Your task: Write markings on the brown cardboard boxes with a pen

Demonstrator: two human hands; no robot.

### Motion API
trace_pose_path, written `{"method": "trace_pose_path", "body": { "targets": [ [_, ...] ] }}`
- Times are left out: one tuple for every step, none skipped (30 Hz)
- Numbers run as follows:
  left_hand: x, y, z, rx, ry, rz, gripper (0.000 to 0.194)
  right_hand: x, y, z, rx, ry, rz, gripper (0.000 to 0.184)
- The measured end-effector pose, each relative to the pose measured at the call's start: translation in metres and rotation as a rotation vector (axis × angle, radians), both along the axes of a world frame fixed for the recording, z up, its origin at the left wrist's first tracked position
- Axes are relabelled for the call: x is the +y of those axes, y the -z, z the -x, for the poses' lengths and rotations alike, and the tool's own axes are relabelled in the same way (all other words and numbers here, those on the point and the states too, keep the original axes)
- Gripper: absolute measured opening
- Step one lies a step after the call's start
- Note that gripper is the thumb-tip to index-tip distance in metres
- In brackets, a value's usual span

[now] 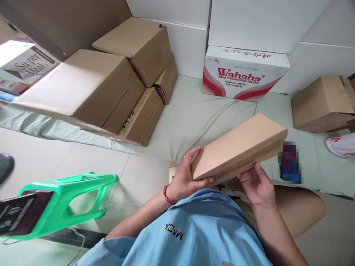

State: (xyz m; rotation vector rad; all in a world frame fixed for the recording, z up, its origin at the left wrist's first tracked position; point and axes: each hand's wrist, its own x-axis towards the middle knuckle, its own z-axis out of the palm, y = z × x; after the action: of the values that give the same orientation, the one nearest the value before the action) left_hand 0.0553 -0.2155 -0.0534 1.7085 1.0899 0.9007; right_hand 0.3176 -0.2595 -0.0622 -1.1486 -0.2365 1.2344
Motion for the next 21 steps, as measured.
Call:
{"method": "trace_pose_path", "body": {
  "targets": [
    [0.0,0.001,0.0,0.038,-0.01,-0.098,0.097,0.0,-0.001,0.0,0.031,-0.035,0.011,0.032],
    [-0.001,0.002,0.001,0.072,-0.012,-0.185,0.1,0.001,-0.003,0.0,0.052,-0.063,0.015,0.034],
    [-0.001,0.003,0.001,0.104,-0.006,-0.256,0.105,0.002,-0.004,0.0,0.061,-0.079,0.011,0.037],
    [-0.001,0.004,0.002,0.137,0.004,-0.31,0.109,0.003,-0.006,-0.001,0.058,-0.082,0.001,0.041],
    [0.0,0.005,0.003,0.173,0.017,-0.346,0.113,0.004,-0.007,-0.001,0.047,-0.074,-0.012,0.044],
    [0.001,0.007,0.005,0.208,0.031,-0.368,0.115,0.004,-0.009,-0.001,0.032,-0.063,-0.027,0.047],
    [0.002,0.009,0.006,0.239,0.047,-0.378,0.116,0.005,-0.011,-0.002,0.014,-0.051,-0.04,0.048],
    [0.004,0.012,0.008,0.263,0.063,-0.379,0.115,0.004,-0.012,-0.002,-0.009,-0.039,-0.051,0.049],
    [0.006,0.014,0.01,0.277,0.075,-0.375,0.112,0.003,-0.014,-0.003,-0.037,-0.028,-0.061,0.05],
    [0.008,0.017,0.011,0.281,0.078,-0.368,0.107,0.0,-0.015,-0.003,-0.072,-0.022,-0.071,0.05],
    [0.01,0.019,0.013,0.28,0.072,-0.359,0.102,-0.004,-0.017,-0.004,-0.114,-0.021,-0.081,0.051],
    [0.011,0.021,0.015,0.276,0.058,-0.347,0.097,-0.009,-0.019,-0.004,-0.158,-0.027,-0.092,0.051],
    [0.012,0.023,0.016,0.271,0.041,-0.335,0.092,-0.015,-0.021,-0.004,-0.198,-0.039,-0.103,0.051],
    [0.012,0.025,0.017,0.264,0.024,-0.324,0.087,-0.023,-0.023,-0.004,-0.23,-0.063,-0.111,0.05],
    [0.013,0.027,0.018,0.255,0.009,-0.317,0.085,-0.03,-0.025,-0.004,-0.252,-0.096,-0.11,0.049],
    [0.012,0.028,0.019,0.241,-0.006,-0.317,0.083,-0.036,-0.028,-0.005,-0.268,-0.124,-0.099,0.047],
    [0.012,0.029,0.02,0.224,-0.022,-0.327,0.083,-0.041,-0.03,-0.006,-0.276,-0.149,-0.082,0.044],
    [0.013,0.029,0.02,0.21,-0.046,-0.351,0.083,-0.045,-0.031,-0.007,-0.277,-0.18,-0.061,0.041],
    [0.013,0.029,0.02,0.203,-0.078,-0.396,0.083,-0.046,-0.032,-0.009,-0.278,-0.207,-0.04,0.04],
    [0.015,0.028,0.02,0.202,-0.116,-0.464,0.082,-0.045,-0.033,-0.01,-0.283,-0.211,-0.024,0.041],
    [0.017,0.028,0.02,0.206,-0.158,-0.548,0.082,-0.042,-0.034,-0.011,-0.294,-0.185,-0.017,0.043]
  ]
}}
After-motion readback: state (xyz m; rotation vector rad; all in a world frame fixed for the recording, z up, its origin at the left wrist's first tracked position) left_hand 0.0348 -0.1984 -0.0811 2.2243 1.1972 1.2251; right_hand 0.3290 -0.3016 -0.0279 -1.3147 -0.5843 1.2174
